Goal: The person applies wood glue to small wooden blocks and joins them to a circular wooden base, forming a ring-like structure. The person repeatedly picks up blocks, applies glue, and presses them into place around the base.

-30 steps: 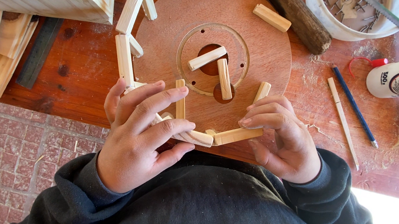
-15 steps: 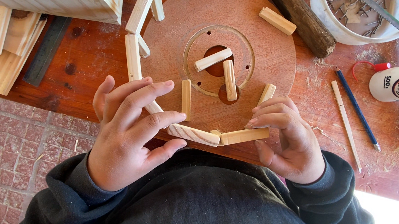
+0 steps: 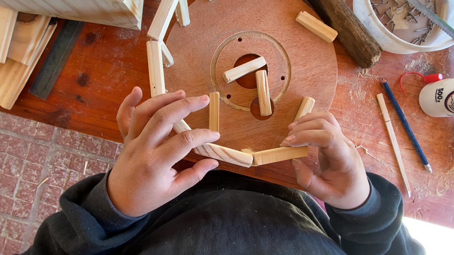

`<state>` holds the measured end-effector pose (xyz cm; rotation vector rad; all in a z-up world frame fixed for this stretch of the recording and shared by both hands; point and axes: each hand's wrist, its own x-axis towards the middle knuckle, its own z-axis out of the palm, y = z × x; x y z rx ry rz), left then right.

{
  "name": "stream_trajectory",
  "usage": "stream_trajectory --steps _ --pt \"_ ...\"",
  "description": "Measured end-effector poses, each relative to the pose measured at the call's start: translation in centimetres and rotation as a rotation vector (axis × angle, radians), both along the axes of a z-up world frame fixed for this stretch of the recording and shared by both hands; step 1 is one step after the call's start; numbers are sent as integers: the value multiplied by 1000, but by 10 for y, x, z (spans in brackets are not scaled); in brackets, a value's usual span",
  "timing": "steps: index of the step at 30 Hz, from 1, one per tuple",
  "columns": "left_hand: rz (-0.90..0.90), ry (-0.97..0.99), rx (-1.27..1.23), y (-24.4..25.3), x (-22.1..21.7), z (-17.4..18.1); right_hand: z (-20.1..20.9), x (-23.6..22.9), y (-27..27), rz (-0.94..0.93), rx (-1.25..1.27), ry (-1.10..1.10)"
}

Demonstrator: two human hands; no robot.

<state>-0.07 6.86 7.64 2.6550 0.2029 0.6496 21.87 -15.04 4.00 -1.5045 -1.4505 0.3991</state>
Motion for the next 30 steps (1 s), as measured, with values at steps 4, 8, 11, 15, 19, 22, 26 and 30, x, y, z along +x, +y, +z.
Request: stream_trajectory --steps 4,8,11,15,19,22,26,30 --pt "1 -4 8 0 0 3 -1 0 -2 -46 46 96" --pt "-8 -42 -6 0 0 9 -2 2 -5 -283 124 47" --pt "-32 -63 -6 -6 3 16 -6 5 -3 -508 95 91" --pt "-122 -110 53 -20 3 20 -3 13 -3 -623 -54 33" --pt "-116 -193 67 -30 13 17 -5 20 -7 -630 -58 -43" --pt "-87 -190 95 -30 16 16 -13 24 -7 -634 -86 -94" --pt "-108 -179 98 -29 12 18 -17 25 -5 -604 -137 -196" --pt "-100 -47 155 -26 9 24 -19 25 -4 -596 -173 -316"
